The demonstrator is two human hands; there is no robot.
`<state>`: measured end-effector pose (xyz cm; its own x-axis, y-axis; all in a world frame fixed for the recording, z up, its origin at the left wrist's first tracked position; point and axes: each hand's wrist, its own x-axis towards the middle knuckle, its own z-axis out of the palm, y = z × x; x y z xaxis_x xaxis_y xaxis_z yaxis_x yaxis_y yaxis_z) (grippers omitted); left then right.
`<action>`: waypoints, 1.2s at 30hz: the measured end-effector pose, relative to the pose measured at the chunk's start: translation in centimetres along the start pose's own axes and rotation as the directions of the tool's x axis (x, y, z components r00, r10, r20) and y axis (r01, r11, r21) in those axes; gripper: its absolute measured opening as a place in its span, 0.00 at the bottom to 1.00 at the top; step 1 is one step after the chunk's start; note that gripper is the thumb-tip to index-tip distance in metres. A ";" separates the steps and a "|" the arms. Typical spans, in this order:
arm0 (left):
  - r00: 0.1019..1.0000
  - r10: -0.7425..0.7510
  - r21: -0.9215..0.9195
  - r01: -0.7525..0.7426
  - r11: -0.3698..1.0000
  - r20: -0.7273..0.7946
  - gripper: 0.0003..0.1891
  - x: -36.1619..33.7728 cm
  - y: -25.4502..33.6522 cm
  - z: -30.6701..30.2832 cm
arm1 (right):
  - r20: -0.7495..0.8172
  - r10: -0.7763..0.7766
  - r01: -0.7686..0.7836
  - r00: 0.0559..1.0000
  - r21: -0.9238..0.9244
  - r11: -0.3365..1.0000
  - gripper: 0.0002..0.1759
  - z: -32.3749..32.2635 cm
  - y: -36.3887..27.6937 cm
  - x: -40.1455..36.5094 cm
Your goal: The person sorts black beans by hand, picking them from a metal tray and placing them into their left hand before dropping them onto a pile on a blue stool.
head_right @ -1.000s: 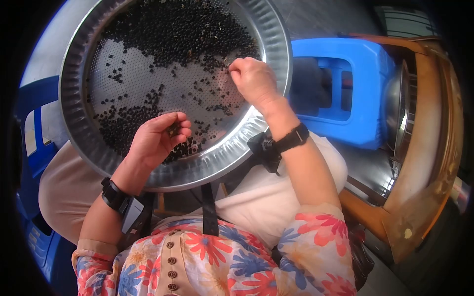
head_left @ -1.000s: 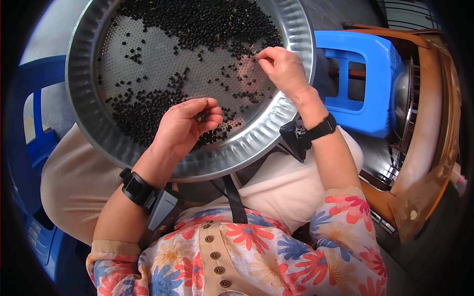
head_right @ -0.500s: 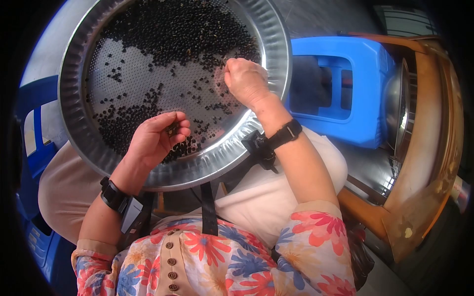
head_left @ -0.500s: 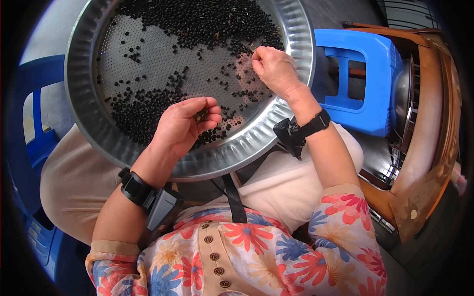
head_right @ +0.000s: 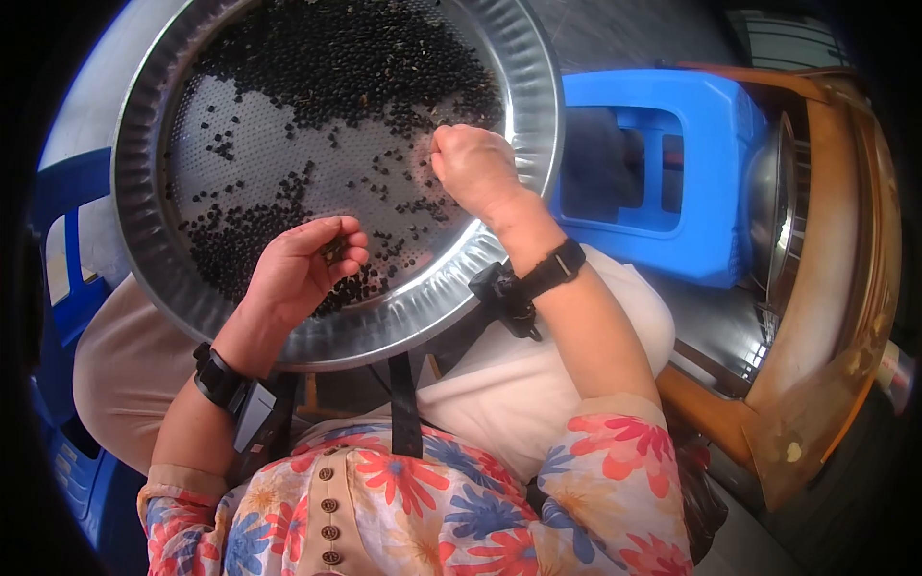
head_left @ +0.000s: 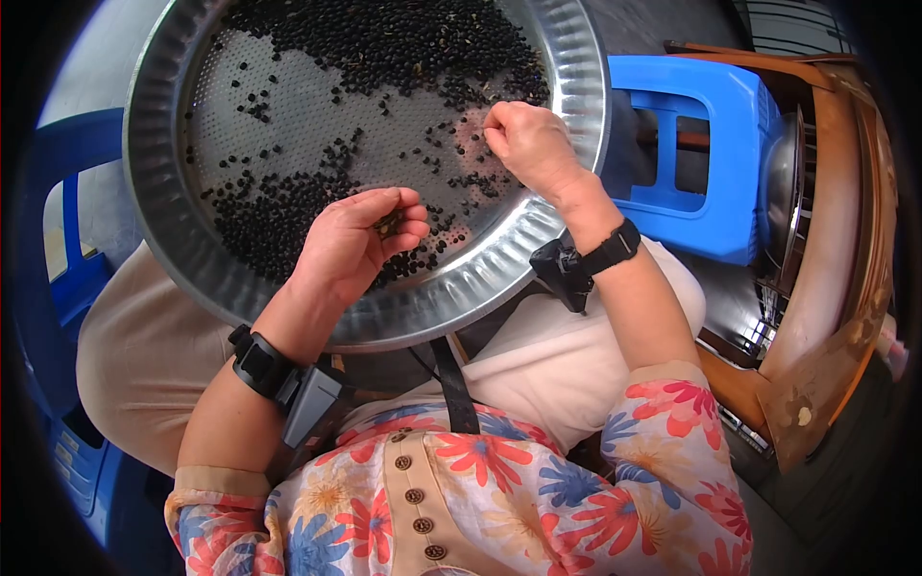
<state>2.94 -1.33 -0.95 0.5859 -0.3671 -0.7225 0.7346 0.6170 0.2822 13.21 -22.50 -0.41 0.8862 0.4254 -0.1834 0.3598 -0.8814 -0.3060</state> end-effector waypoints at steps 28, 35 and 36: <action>1.000 -0.002 -0.013 0.002 1.000 -0.015 0.11 -0.1 0.0 0.1 | -0.015 -0.024 0.025 1.000 0.054 0.998 0.06 0.5 -0.5 -0.2; 1.000 0.003 0.000 -0.003 1.000 -0.009 0.11 0.0 0.0 0.2 | 0.059 0.063 -0.067 0.996 0.069 0.995 0.08 0.1 -0.4 -0.2; 1.000 0.002 0.001 -0.002 1.000 -0.009 0.11 0.0 0.1 0.2 | 0.059 0.064 -0.068 0.996 0.069 0.995 0.08 -0.2 -0.4 -0.2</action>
<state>3.04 -1.44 -0.78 0.5844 -0.3590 -0.7277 0.7335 0.6172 0.2845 12.98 -22.27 -0.10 0.8887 0.3796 -0.2572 0.2777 -0.8919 -0.3569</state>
